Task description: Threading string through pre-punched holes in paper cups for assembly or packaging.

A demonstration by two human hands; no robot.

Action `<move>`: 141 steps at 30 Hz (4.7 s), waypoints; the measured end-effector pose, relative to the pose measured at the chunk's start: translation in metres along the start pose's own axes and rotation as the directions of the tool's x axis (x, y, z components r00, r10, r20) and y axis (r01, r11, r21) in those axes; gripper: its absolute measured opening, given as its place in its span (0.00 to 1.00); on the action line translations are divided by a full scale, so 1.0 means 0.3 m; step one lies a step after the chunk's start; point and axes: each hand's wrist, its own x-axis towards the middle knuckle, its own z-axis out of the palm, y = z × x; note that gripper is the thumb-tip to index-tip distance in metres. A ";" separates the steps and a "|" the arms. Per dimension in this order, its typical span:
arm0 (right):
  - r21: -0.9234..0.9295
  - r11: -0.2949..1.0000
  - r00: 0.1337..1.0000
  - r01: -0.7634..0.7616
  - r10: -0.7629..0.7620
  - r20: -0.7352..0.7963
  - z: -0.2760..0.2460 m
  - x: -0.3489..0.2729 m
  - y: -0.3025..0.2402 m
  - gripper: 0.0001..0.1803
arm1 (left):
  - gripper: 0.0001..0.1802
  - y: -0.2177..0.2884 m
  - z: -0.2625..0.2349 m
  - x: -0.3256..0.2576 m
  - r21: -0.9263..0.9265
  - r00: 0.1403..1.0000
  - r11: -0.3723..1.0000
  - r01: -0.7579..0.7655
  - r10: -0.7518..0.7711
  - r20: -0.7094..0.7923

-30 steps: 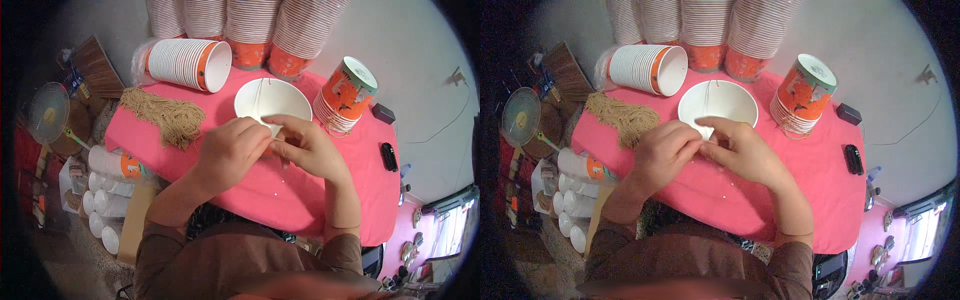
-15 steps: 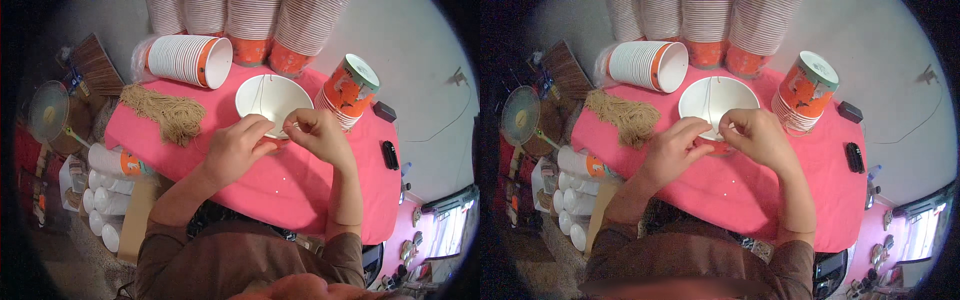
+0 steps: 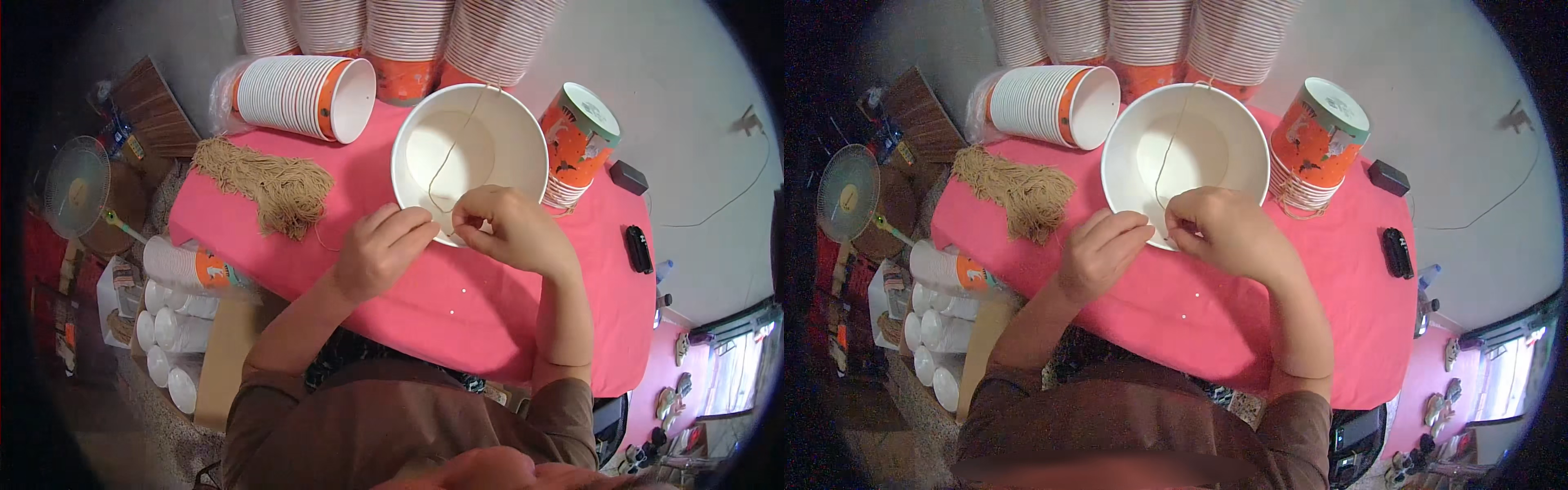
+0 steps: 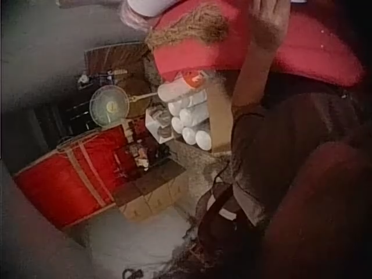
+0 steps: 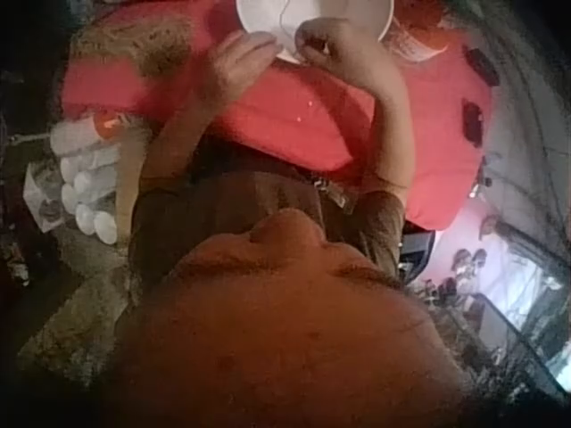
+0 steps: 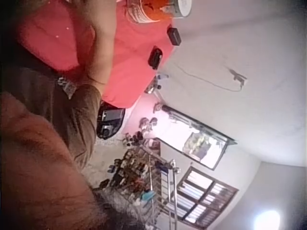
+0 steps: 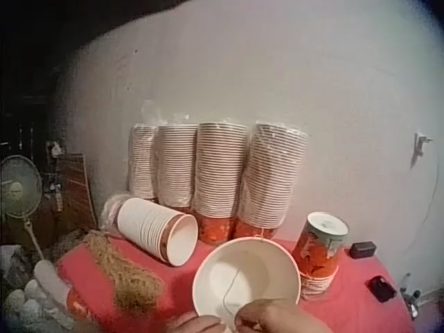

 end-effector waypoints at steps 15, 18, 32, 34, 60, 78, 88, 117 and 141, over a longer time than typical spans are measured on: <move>-0.046 0.998 0.999 0.035 -0.033 0.029 0.004 0.005 -0.026 0.04 | 0.14 0.008 -0.011 -0.001 0.064 0.997 0.996 -0.062 0.065 -0.045; -0.001 0.996 0.995 0.089 -0.089 0.035 0.009 0.004 -0.002 0.05 | 0.14 0.012 -0.020 0.015 0.076 0.997 0.995 -0.060 0.063 -0.041; 0.209 0.969 0.982 -0.135 0.103 0.157 -0.002 0.008 0.010 0.10 | 0.11 -0.026 0.072 -0.028 -0.555 0.856 0.742 0.375 -0.507 -0.099; 0.170 0.974 0.986 -0.151 0.135 0.098 0.006 0.013 0.002 0.10 | 0.12 -0.009 0.088 -0.051 -0.571 0.796 0.727 0.382 -0.573 -0.196; -0.149 0.972 0.955 0.180 -0.208 -0.210 0.010 0.068 -0.089 0.05 | 0.07 -0.085 -0.028 0.032 -0.790 0.621 0.051 0.612 -0.650 0.439; -0.073 0.988 0.960 0.137 -0.150 -0.234 0.045 0.103 -0.060 0.09 | 0.07 -0.103 -0.004 -0.021 -0.781 0.584 -0.417 0.465 -0.520 0.624; -0.134 0.967 0.901 0.216 -0.250 -0.353 0.016 0.095 -0.094 0.06 | 0.08 -0.082 0.000 -0.057 -0.818 0.660 0.043 0.573 -0.616 0.430; -0.168 0.946 0.953 0.279 -0.294 -0.074 0.051 0.120 -0.093 0.06 | 0.07 -0.043 -0.016 -0.019 -0.842 0.660 -0.022 0.538 -0.610 0.438; -0.083 0.985 0.983 0.151 -0.159 -0.089 0.047 0.122 -0.047 0.04 | 0.02 -0.057 0.034 -0.007 -0.832 0.709 0.169 0.528 -0.627 0.322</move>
